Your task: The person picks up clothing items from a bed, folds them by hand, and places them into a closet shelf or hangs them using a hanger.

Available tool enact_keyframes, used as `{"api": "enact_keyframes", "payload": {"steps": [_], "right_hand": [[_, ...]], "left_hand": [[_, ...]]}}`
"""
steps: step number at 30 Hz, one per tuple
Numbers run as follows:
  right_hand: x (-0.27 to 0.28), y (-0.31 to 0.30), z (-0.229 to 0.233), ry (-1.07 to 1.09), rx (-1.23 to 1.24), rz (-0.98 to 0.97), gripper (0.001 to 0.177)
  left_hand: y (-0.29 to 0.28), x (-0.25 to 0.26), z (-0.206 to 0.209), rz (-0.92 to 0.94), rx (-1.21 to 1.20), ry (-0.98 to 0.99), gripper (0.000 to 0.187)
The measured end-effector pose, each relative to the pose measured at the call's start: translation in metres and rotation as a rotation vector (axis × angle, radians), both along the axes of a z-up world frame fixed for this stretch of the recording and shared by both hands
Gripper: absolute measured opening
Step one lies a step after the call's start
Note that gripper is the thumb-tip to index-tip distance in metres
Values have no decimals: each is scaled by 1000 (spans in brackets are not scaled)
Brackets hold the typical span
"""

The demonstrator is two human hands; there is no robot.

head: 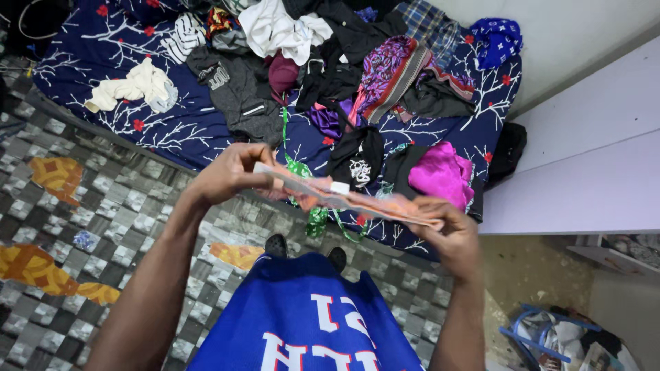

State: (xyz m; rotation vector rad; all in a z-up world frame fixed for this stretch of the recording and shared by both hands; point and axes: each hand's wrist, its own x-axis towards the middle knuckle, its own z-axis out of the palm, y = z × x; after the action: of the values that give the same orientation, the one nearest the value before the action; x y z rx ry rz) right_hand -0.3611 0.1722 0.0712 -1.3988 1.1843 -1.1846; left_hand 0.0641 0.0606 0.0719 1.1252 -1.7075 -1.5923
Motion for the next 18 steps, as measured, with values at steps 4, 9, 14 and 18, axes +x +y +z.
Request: {"api": "enact_keyframes", "payload": {"steps": [4,9,14,18], "right_hand": [[5,-11,-14,-405,94,-276,20],[54,-37,-42,-247,73,-667,16],[149,-14,-26,-105,-52,-352,29],[139,-3,-18,380,-215,2,45]], "left_hand": [[-12,-29,1,124,196,-55,31],[-14,-92,-42,364,185,72,34],[36,-146,-51,278,370,213,50],[35,-129,-42,286,187,382,53]]}}
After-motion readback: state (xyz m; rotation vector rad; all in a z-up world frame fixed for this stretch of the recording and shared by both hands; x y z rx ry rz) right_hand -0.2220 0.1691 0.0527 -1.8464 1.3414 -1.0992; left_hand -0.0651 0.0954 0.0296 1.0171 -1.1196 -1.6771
